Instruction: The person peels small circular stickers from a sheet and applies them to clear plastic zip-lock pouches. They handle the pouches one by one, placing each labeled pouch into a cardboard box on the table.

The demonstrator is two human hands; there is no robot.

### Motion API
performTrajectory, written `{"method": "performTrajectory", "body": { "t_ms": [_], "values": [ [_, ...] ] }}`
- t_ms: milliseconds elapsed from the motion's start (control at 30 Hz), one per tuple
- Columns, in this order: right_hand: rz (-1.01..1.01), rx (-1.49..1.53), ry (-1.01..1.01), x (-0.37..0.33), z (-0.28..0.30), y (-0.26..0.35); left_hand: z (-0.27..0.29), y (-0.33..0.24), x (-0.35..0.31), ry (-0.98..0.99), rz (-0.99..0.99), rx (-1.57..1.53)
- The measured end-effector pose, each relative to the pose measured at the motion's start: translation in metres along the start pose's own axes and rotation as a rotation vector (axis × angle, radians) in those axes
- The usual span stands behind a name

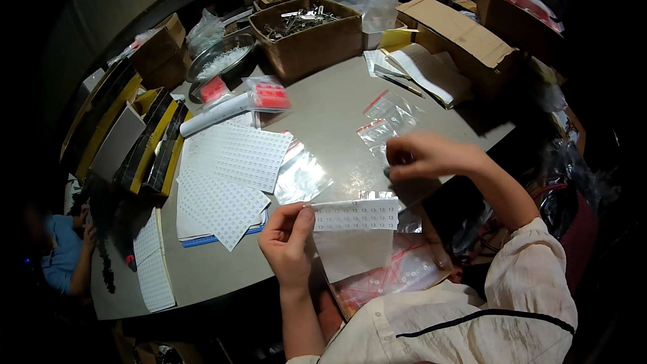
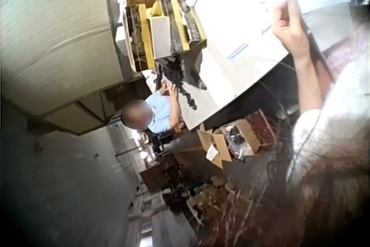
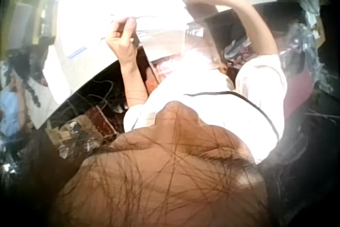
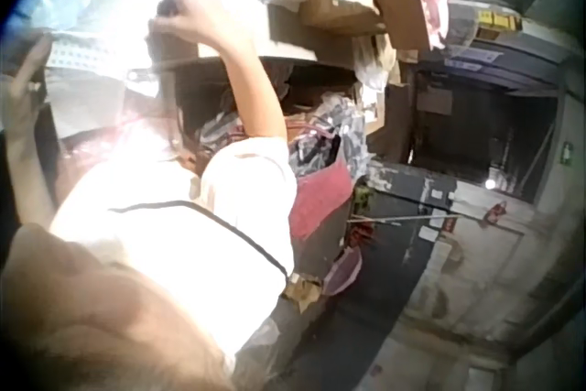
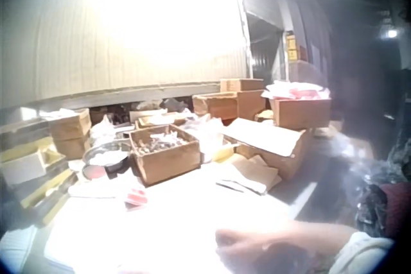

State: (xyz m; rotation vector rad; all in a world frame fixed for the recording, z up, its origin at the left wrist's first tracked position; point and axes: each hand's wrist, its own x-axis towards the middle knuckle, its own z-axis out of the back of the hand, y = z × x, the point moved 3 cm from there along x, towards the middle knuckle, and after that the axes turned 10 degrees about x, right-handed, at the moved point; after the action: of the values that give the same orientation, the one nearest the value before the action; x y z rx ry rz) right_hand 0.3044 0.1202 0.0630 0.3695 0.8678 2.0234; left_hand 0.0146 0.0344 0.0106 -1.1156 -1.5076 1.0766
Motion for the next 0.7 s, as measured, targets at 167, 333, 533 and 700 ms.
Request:
{"method": "performTrajectory", "body": {
  "t_ms": [167, 333, 533, 700],
  "values": [
    [-0.035, -0.039, -0.118, 0.023, 0.024, -0.013, 0.001, 0.001, 0.001, 0.047, 0.019, 0.065],
    [0.057, -0.363, -0.201, 0.035, 0.011, -0.037, -0.001, -0.002, 0.001, 0.071, 0.027, 0.058],
    [-0.264, -0.403, -0.054, 0.015, 0.023, -0.021, 0.006, -0.005, 0.000, 0.094, 0.075, -0.147],
    [-0.202, -0.301, 0.282, -0.023, -0.008, 0.037, 0.006, 0.000, 0.001, 0.181, 0.090, -0.175]
  ]
}}
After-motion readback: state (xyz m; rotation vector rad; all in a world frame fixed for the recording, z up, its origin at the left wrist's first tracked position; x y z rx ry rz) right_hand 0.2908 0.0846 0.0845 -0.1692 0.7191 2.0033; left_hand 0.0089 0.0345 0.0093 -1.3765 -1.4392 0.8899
